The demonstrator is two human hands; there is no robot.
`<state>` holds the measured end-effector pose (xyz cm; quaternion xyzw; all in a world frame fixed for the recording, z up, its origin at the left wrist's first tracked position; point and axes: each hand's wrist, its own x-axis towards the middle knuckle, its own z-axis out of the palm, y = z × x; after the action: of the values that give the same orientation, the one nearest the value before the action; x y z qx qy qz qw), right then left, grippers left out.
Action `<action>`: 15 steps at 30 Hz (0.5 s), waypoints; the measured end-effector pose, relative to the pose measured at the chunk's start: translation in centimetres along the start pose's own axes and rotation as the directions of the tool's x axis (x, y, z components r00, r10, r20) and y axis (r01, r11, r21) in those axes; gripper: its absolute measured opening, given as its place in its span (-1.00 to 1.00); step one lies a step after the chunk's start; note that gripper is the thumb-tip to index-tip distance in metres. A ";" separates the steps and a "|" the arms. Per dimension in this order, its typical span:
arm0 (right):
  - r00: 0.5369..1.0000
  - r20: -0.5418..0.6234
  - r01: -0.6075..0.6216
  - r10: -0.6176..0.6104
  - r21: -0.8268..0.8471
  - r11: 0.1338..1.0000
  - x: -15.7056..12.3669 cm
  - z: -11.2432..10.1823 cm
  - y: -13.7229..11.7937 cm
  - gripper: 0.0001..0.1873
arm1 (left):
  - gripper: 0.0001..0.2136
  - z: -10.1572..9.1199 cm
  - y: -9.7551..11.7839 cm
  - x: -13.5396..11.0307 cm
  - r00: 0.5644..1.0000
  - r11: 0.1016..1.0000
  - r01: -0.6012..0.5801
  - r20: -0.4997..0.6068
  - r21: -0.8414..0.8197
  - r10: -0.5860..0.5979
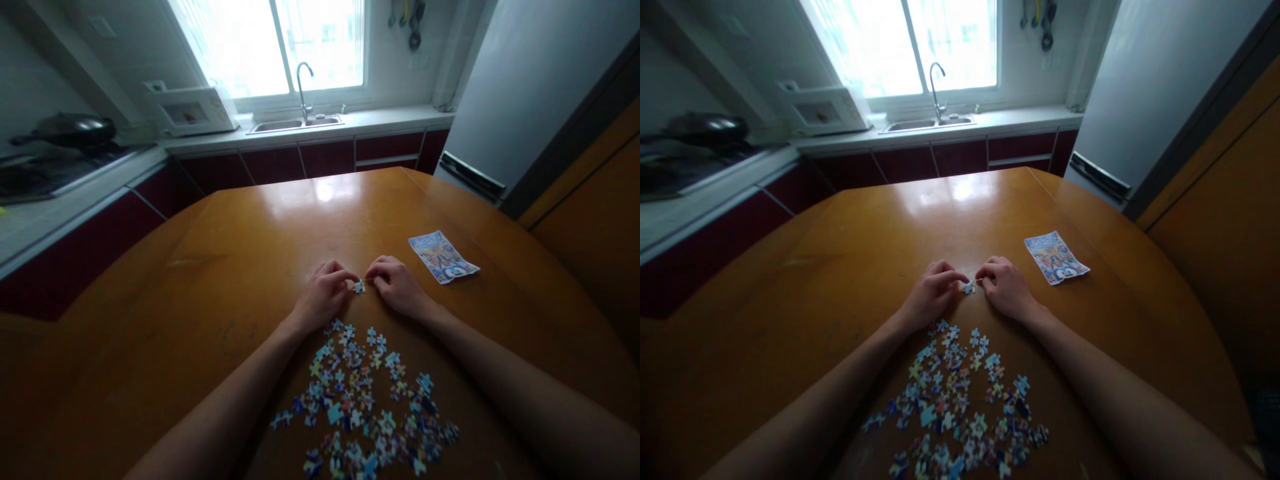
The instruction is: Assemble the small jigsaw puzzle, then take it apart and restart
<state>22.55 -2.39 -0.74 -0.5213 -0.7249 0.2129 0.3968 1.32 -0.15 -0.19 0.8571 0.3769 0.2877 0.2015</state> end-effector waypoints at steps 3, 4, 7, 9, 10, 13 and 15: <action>1.000 0.004 -0.004 0.004 0.002 1.000 0.0 0.0 0.1 -0.78 | -0.72 0.1 -0.1 -0.1 0.999 0.999 -0.024 0.037 0.037 0.023; 1.000 0.007 -0.005 0.005 0.003 1.000 0.1 0.0 0.1 -0.78 | -0.72 0.1 -0.1 -0.1 0.998 0.998 -0.032 0.049 0.047 0.029; 1.000 0.010 -0.008 0.008 0.003 1.000 0.1 0.0 0.0 -0.78 | -0.74 0.1 0.0 -0.1 0.998 0.999 -0.034 0.052 0.041 0.032; 1.000 0.013 -0.010 0.010 0.004 1.000 0.1 0.0 -0.1 -0.77 | -0.76 0.0 0.2 -0.1 1.000 1.000 -0.016 0.026 0.010 0.016; 1.000 0.015 -0.013 0.013 0.004 1.000 0.1 -0.1 -0.1 -0.77 | -0.76 -0.1 0.3 0.0 1.000 1.000 -0.005 0.012 -0.004 0.005; 1.000 0.016 -0.021 0.021 0.000 1.000 0.0 -0.1 -0.2 -0.77 | -0.80 -0.2 0.6 0.0 1.000 1.000 0.015 -0.009 -0.023 -0.015; 1.000 0.015 -0.025 0.025 -0.007 1.000 0.0 -0.1 -0.2 -0.77 | -0.84 -0.2 0.7 -0.1 1.000 1.000 0.012 -0.007 -0.024 -0.012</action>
<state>22.52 -2.42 -0.55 -0.5299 -0.7221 0.2195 0.3867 1.48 -0.59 0.32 0.8513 0.3792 0.2941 0.2119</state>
